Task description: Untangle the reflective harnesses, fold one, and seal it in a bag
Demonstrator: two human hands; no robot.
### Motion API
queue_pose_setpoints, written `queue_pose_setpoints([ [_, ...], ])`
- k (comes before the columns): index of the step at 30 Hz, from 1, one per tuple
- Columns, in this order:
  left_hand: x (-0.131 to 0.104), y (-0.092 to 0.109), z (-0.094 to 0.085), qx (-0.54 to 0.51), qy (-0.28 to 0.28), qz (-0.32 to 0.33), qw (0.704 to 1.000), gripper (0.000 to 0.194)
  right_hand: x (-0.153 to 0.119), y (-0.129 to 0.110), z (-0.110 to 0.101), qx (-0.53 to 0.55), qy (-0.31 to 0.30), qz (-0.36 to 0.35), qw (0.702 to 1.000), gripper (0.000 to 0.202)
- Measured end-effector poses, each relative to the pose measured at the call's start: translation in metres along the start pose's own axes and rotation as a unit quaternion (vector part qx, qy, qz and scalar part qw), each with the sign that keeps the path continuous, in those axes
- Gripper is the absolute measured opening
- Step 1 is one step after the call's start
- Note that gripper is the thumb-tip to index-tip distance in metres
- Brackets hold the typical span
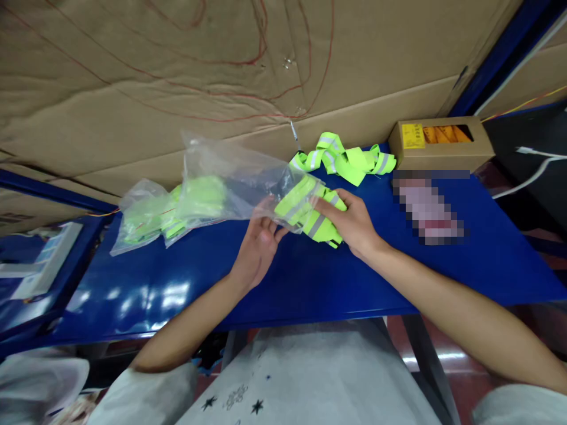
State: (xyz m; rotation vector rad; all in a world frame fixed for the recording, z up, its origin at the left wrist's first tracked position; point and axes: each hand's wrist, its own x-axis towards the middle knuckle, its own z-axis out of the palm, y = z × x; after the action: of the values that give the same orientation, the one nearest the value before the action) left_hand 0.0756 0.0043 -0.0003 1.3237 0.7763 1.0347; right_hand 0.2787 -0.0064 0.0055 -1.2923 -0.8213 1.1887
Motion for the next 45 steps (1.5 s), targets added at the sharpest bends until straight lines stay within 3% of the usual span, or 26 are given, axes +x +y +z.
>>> queue_pose_setpoints([
  [5,0.001,-0.006,0.013,-0.071,0.03,-0.055,0.996,0.09,-0.004,0.011,0.01,-0.088,-0.048,-0.033,0.994,0.052],
  [10,0.0,-0.014,0.018,-0.107,0.085,-0.083,0.987,0.076,-0.005,0.013,0.018,-0.154,0.03,-0.066,0.985,0.061],
  [15,0.002,-0.021,0.019,-0.126,0.084,-0.086,0.985,0.074,0.002,0.019,0.02,-0.148,0.041,-0.044,0.987,0.078],
  [20,0.0,-0.021,0.025,-0.144,0.075,-0.09,0.983,0.069,0.002,0.016,0.021,-0.181,0.039,-0.055,0.981,0.075],
  [27,-0.001,-0.022,0.036,-0.187,0.059,-0.083,0.977,0.054,0.0,0.014,0.038,-0.204,0.039,-0.078,0.975,0.062],
  [30,0.002,-0.022,0.033,-0.197,0.059,-0.074,0.976,0.052,-0.001,0.015,0.037,-0.156,-0.005,-0.087,0.984,0.066],
  [33,0.005,-0.019,0.024,-0.179,0.049,-0.056,0.981,0.052,-0.002,0.01,0.029,-0.064,-0.1,-0.038,0.992,0.07],
  [38,0.008,-0.008,0.01,-0.166,0.033,-0.036,0.985,0.06,0.0,-0.004,0.012,0.055,-0.251,0.03,0.966,0.078],
  [42,0.01,0.0,0.004,-0.186,0.023,-0.025,0.982,0.063,0.001,-0.006,0.007,0.07,-0.294,0.012,0.953,0.083],
  [45,0.01,0.004,0.003,-0.2,0.015,-0.031,0.979,0.064,0.001,-0.001,0.007,0.021,-0.295,-0.045,0.954,0.078],
])
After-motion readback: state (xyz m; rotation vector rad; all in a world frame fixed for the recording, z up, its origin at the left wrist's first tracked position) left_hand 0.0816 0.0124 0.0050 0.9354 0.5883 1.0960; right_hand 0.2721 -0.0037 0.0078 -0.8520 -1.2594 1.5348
